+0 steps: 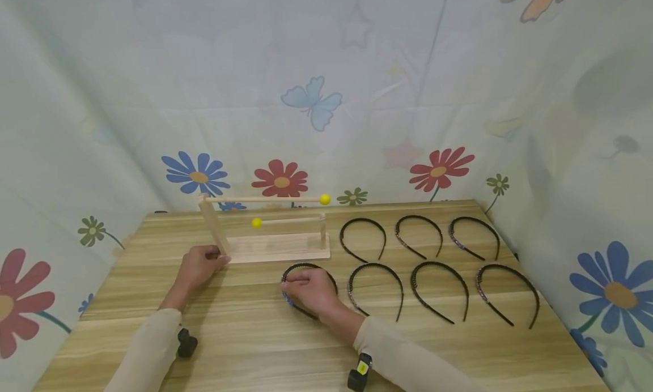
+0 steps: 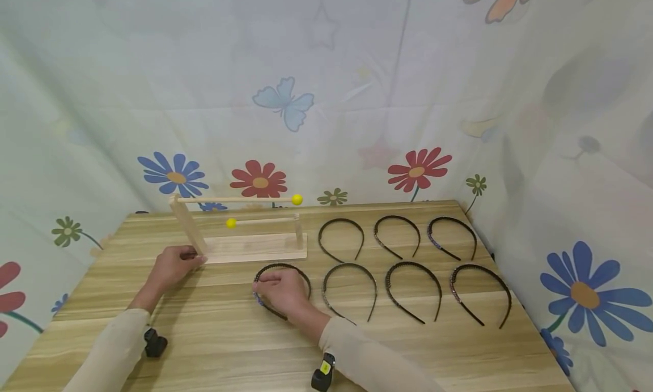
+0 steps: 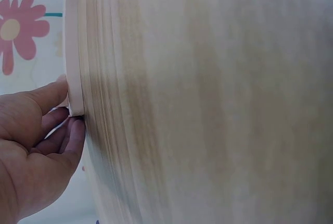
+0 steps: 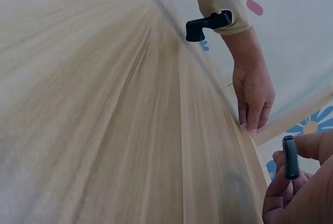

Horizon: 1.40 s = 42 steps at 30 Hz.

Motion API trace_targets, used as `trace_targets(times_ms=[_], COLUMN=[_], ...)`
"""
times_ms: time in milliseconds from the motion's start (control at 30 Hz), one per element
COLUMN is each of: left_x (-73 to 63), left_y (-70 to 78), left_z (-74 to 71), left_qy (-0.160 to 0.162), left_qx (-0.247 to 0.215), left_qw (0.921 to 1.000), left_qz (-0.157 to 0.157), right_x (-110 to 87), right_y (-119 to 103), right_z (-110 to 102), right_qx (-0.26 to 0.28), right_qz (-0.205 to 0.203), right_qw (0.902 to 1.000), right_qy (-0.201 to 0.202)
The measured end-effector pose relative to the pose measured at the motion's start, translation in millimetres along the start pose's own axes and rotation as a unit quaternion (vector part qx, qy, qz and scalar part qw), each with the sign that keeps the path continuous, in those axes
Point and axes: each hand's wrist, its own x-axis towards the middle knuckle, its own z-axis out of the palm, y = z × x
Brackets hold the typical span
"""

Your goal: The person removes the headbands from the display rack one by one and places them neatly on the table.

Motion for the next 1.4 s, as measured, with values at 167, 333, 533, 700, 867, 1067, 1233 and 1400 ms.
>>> trace_targets(times_ms=[167,333,533,700,867,1067,1233,1400], left_x=[-0.6,-0.5,0.4,3.4,6.1,9.0,10.2,-4.0], left_y=[2.9,4.0,4.0,3.6,3.4,2.8,-0.4,5.5], left_z=[1.3,1.9,1.8,2.4,2.9,3.6,1.4,-9.6], left_qy=[0.0,0.0,-0.001,-0.004,-0.004,-0.004,-0.01,-0.026], left_qx=[0.002,0.005,0.002,0.001,0.002,0.005,0.005,0.018], left_qw=[1.0,1.0,1.0,1.0,1.0,1.0,0.9999,0.9994], left_qz=[-0.004,-0.004,-0.004,0.001,0.007,0.005,0.013,0.011], right_x=[0.2,1.5,1.6,0.5,0.8,1.6,-0.9,-8.2], right_y=[1.5,3.4,4.7,5.7,5.0,-3.1,-20.5,-37.5], right_z=[1.4,3.0,3.3,1.5,-4.6,-30.0,-68.8,-121.7], right_qx=[-0.009,0.001,0.001,0.016,0.021,0.022,0.031,-0.003], right_qz=[-0.002,-0.002,0.003,0.023,0.03,0.017,-0.017,-0.086], right_qw=[1.0,0.9999,0.9998,0.9991,0.9987,0.9984,0.9987,0.9961], right_qy=[-0.003,-0.012,-0.022,-0.031,-0.036,-0.049,-0.035,0.02])
